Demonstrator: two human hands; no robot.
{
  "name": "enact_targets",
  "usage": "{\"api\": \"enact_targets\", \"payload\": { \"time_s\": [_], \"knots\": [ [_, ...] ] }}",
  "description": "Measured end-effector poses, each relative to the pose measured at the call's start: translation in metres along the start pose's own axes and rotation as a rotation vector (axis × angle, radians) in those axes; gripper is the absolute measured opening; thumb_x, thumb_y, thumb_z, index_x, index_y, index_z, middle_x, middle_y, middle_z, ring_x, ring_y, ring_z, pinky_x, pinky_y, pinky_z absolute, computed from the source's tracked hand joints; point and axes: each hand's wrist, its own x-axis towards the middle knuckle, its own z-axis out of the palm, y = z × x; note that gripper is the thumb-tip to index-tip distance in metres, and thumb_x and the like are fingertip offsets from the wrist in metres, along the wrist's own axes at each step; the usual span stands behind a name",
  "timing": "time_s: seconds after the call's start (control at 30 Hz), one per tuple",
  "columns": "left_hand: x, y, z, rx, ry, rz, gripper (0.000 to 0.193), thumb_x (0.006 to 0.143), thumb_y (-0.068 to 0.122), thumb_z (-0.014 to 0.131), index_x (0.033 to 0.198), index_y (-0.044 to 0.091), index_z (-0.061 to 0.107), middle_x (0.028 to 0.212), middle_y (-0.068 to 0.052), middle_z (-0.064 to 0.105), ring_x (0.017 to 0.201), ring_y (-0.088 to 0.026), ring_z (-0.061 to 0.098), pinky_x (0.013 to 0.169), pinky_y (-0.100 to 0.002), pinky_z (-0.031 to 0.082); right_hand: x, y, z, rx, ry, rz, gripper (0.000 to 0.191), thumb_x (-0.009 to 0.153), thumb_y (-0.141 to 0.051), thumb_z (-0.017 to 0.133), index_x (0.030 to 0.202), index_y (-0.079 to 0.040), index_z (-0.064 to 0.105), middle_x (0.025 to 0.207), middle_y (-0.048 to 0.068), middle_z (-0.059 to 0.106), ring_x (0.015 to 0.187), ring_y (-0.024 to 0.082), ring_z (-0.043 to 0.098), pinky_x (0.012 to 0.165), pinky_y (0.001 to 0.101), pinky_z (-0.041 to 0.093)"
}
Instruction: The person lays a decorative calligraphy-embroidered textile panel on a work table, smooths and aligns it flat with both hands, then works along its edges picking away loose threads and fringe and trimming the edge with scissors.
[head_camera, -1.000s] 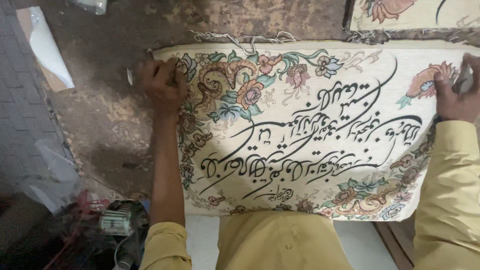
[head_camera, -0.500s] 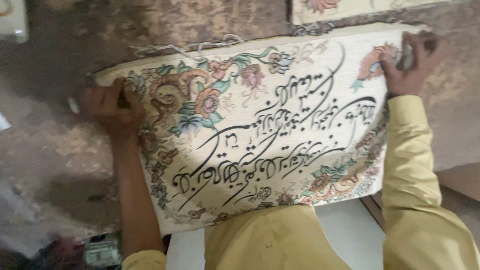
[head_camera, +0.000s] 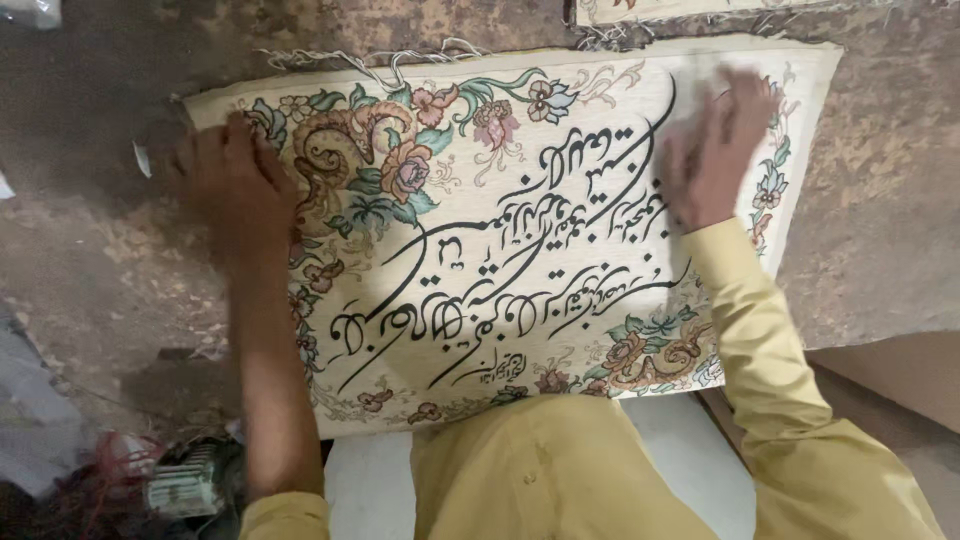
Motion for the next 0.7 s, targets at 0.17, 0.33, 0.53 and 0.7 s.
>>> {"api": "enact_targets", "payload": {
  "time_s": [0.17, 0.33, 0.53, 0.7],
  "knots": [
    [-0.101, 0.146, -0.077, -0.373, 0.007, -0.26, 0.049, 0.106, 0.011, 0.045, 0.155, 0.002, 0.046, 0.152, -0.022, 0.053, 0.143, -0.041, 0.049, 0.121, -0.057, 0.036, -0.04, -0.16, 0.022, 0.333, -0.572, -0.564, 0.08, 0.104, -0.054, 0.052, 0.165, -0.009, 0.026, 0.173, 0.008, 0.029, 0.161, 0.026, 0.018, 0.133, 0.0485, 0.014],
    [-0.199, 0.203, -0.085, -0.495, -0.013, -0.498, 0.057, 0.11, 0.024, 0.042, 0.157, -0.009, 0.035, 0.165, -0.029, 0.031, 0.155, -0.049, 0.03, 0.128, -0.058, 0.026, -0.076, -0.22, 0.033, 0.437, -0.735, -1.01, 0.095, 0.096, -0.07, 0.05, 0.165, -0.011, 0.023, 0.172, 0.005, 0.02, 0.16, 0.025, 0.014, 0.132, 0.0465, 0.006],
    [-0.223, 0.203, -0.059, -0.488, -0.133, -0.517, 0.066, 0.108, 0.032, 0.045, 0.159, -0.008, 0.032, 0.169, -0.027, 0.025, 0.158, -0.048, 0.024, 0.129, -0.059, 0.02, -0.051, -0.199, 0.069, 0.387, -0.812, -1.145, 0.09, 0.096, -0.068, 0.052, 0.165, -0.016, 0.025, 0.173, 0.003, 0.023, 0.16, 0.023, 0.016, 0.132, 0.0432, 0.012],
    [-0.225, 0.205, -0.062, -0.473, -0.141, -0.507, 0.069, 0.107, 0.034, 0.046, 0.159, -0.009, 0.032, 0.168, -0.028, 0.025, 0.157, -0.049, 0.023, 0.128, -0.059, 0.02, 0.031, -0.194, 0.086, 0.172, -0.698, -1.127, 0.093, 0.097, -0.077, 0.046, 0.166, -0.021, 0.02, 0.173, -0.001, 0.02, 0.159, 0.022, 0.016, 0.131, 0.0455, 0.014]
  ]
}}
